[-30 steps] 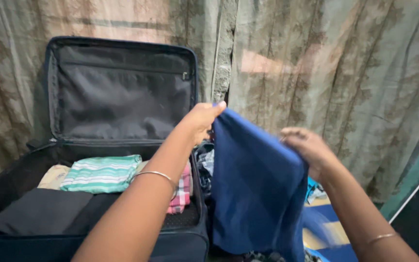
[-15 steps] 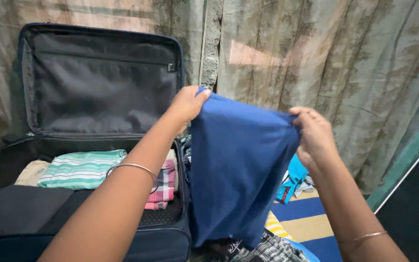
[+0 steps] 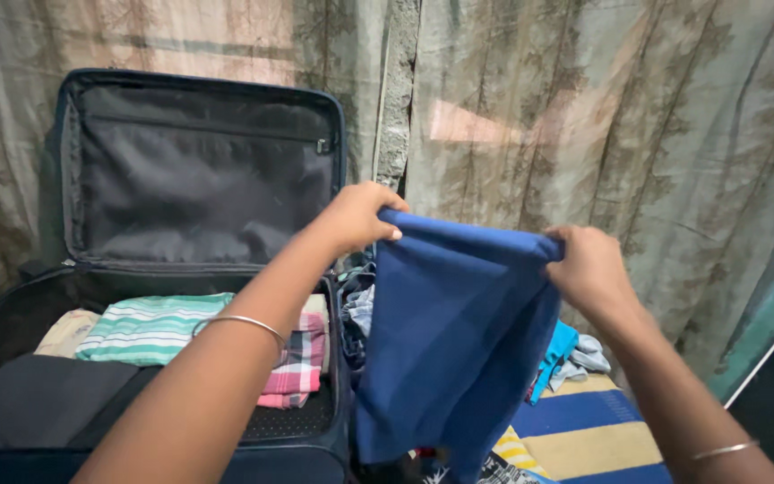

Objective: The person packs a suitcase by folding various garments, including shirts and jeans, and placing them neatly inside the bag.

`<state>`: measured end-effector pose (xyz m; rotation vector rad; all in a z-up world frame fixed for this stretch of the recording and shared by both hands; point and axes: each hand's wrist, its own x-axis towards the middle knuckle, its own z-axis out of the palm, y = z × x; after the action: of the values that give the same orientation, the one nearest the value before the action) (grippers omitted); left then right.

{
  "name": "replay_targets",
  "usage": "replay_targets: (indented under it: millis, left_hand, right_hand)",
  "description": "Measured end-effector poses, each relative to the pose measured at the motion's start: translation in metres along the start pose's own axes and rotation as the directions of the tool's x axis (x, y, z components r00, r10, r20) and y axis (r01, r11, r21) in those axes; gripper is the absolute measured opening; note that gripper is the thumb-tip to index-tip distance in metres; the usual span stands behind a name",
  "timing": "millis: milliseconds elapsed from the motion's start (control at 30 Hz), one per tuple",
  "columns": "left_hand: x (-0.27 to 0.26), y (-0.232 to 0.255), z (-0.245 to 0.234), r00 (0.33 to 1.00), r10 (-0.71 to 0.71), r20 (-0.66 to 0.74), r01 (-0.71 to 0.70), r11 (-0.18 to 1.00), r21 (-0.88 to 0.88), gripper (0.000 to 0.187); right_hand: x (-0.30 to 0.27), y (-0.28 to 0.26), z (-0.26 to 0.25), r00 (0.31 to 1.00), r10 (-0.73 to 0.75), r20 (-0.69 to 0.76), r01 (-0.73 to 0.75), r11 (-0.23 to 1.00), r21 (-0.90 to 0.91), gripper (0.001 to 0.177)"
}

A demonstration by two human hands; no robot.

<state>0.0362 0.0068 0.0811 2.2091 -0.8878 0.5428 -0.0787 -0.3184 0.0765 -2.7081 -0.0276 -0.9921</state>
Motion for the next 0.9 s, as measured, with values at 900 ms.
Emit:
replay_targets:
  millis: [900]
  left_hand:
    - [0.006, 0.048, 0.074, 0.476, -0.489, -0.731, 0.257, 0.872, -0.417, 0.030]
  right_hand:
    - [0.000, -0.086, 0.026, 0.871, -0.253, 0.421, -0.465, -0.148, 0.873, 0.037]
